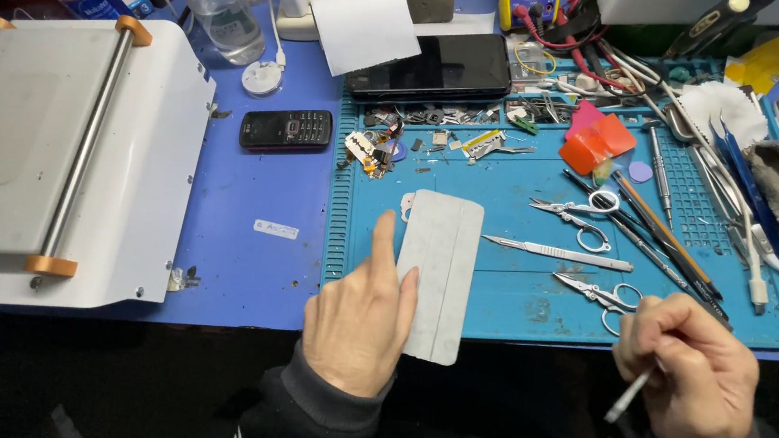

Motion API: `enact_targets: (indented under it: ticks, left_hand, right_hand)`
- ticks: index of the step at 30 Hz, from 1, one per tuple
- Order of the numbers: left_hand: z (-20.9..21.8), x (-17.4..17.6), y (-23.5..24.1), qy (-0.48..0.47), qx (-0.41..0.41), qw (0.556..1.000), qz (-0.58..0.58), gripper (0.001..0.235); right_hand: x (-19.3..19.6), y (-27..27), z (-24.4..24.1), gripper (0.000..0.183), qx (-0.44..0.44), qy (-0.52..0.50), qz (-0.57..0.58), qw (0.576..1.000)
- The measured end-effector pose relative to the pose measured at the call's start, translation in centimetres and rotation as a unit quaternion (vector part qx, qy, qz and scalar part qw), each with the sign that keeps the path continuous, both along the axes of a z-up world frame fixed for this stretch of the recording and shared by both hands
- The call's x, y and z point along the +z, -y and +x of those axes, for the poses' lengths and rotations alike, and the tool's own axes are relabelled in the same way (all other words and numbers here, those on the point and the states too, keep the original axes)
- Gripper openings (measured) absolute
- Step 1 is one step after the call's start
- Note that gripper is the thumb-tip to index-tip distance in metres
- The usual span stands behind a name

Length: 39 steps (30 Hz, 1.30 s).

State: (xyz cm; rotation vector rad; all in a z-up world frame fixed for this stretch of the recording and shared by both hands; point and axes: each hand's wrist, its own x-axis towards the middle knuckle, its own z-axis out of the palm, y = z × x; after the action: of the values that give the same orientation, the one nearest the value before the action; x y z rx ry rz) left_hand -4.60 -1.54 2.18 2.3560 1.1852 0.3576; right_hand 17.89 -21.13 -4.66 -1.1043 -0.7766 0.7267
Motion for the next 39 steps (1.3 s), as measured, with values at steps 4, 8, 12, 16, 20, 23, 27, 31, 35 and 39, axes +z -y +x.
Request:
enact_targets:
  ticks: [4,8,12,16,20,23,27,31,35,39]
  left_hand:
    - [-1.0,0.9,0.4,-0.063,0.058,0.988,0.126,0.062]
    - [-2.1,1.2,2.7,0.071,0.023,0.978,0.193,0.056]
    - [-0.7,0.1,5.6,0.4,-0.197,0.89,-0.095,0.06]
    - [0.3,-3.3,8.3,0.448,-0.201,0.783,-0.383,0.054]
    - [0.1,-4.6,8.8,0.456,-0.15,0.832,-0.28,0.023]
    - [0.3,-4.2,8.9,0.443,-0.15,0.847,-0.252,0.03]
    - [0.5,-2.7,8.8,0.475,-0.153,0.856,-0.138,0.027]
    - [0.1,-2.0,7.3,0.501,-0.234,0.833,0.003,0.037]
    - [-0.2,-1.4,6.5,0.418,-0.233,0.868,0.132,0.048]
    - [-0.1,-3.5,7.3,0.439,-0.225,0.854,-0.162,0.047]
  right_hand:
    - [2.0,-2.2,-2.8,0.012,-0.05,0.16,-0.071,0.983]
    - [3.7,-3.6,-4.6,0.018,-0.036,0.204,-0.075,0.975]
    - [4.5,-3.9,-5.4,0.024,0.036,0.244,0.001,0.969]
    - [6.2,-1.8,-5.9,0.027,0.059,0.341,0.007,0.938]
    - [1.7,2.6,1.1,0.033,0.076,0.116,-0.247,0.959]
    - [1.5,2.6,0.3,0.042,0.059,-0.232,-0.42,0.876]
    - [2.2,1.8,-4.4,0.039,-0.037,0.264,-0.234,0.935]
    - [1.1,2.2,-6.0,0.023,-0.159,0.349,-0.083,0.92]
    - [1.6,1.7,-5.2,0.026,-0.113,0.194,-0.1,0.969]
    - [3.7,0.2,-6.2,0.039,-0.055,0.198,-0.106,0.973]
